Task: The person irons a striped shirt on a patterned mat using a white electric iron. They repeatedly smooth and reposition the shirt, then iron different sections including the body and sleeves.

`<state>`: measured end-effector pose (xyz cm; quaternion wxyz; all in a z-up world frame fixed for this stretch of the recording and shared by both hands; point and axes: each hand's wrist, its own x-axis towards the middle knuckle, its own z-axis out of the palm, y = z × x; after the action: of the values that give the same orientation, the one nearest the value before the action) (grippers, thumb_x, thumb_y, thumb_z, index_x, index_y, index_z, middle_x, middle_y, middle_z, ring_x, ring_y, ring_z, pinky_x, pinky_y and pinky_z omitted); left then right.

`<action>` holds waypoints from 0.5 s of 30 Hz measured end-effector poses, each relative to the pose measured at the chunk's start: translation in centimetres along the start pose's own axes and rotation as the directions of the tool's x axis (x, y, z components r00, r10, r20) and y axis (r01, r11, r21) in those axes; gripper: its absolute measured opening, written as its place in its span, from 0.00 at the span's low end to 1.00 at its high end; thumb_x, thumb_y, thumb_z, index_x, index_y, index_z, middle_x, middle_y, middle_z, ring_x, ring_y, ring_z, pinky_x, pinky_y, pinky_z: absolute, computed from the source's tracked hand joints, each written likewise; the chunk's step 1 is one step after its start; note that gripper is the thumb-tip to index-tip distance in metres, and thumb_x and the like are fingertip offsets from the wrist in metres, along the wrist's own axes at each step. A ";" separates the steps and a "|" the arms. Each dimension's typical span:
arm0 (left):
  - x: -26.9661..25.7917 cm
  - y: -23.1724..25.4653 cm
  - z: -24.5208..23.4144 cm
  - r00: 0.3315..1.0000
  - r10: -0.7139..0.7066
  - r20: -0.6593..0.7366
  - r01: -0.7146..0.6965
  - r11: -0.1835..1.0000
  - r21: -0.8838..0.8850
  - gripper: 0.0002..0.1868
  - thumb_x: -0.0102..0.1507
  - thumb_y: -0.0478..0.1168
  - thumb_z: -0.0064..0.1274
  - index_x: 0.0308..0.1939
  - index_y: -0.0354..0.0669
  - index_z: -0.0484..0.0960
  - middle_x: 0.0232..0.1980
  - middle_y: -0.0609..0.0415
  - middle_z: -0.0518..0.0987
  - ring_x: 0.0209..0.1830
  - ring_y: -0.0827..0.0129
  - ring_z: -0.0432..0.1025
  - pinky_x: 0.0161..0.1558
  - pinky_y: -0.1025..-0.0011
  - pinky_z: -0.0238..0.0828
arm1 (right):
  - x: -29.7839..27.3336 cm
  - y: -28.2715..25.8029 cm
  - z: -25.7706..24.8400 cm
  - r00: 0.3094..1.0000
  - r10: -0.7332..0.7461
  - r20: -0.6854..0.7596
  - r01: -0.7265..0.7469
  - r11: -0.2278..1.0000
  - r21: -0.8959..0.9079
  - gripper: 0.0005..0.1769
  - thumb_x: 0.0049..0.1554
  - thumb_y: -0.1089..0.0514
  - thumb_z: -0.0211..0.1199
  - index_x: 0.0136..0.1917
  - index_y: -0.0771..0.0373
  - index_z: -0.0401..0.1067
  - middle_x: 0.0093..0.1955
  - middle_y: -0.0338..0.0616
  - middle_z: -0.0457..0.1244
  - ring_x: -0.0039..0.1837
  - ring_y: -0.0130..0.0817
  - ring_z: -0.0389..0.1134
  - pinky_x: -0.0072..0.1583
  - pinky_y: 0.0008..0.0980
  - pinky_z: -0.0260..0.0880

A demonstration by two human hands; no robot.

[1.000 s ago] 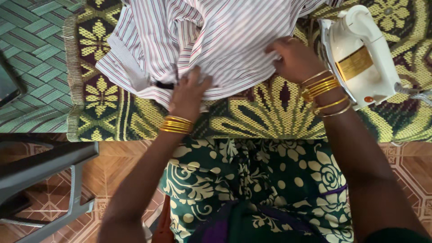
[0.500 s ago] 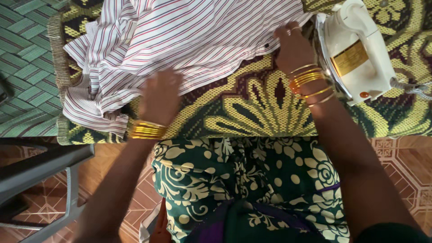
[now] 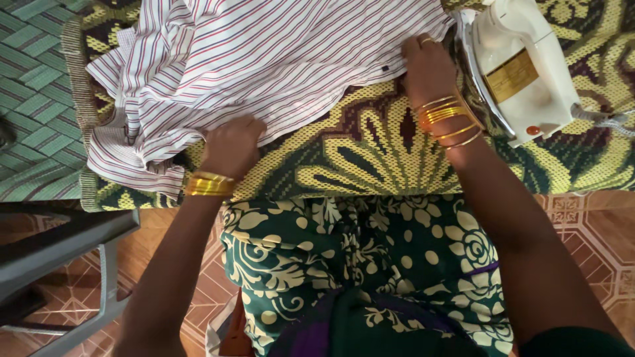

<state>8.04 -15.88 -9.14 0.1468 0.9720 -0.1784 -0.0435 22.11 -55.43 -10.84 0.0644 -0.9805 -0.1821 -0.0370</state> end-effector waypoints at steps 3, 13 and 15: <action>-1.9 0.0 -2.1 0.998 0.032 0.056 -0.025 0.991 -0.133 0.12 0.62 0.34 0.54 0.49 0.46 0.79 0.50 0.50 0.78 0.49 0.53 0.76 0.48 0.55 0.74 | -0.8 0.3 -0.5 1.000 0.027 -0.013 -0.027 0.999 0.023 0.19 0.56 0.70 0.60 0.59 0.59 0.72 0.61 0.51 0.65 0.63 0.53 0.65 0.61 0.48 0.69; -1.7 0.4 -1.3 0.964 0.146 -0.223 -0.118 0.984 0.134 0.19 0.59 0.35 0.56 0.54 0.41 0.79 0.52 0.51 0.78 0.51 0.53 0.73 0.52 0.55 0.68 | -2.2 -0.9 0.0 0.953 -0.222 -0.209 0.230 0.973 0.016 0.12 0.59 0.60 0.65 0.57 0.61 0.73 0.61 0.50 0.66 0.65 0.50 0.65 0.65 0.51 0.61; -2.0 -0.2 -0.7 0.962 0.160 -0.219 -0.135 0.983 0.121 0.19 0.58 0.31 0.54 0.53 0.41 0.80 0.52 0.49 0.79 0.51 0.52 0.74 0.53 0.55 0.71 | -2.1 -0.8 0.5 0.947 -0.216 -0.238 0.220 0.976 -0.009 0.09 0.62 0.61 0.64 0.56 0.59 0.74 0.59 0.46 0.68 0.65 0.47 0.67 0.67 0.50 0.61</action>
<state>6.33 -14.77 -8.49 0.1179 0.9609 -0.2344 0.0889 19.84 -55.33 -11.44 0.0898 -0.9423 -0.2804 -0.1593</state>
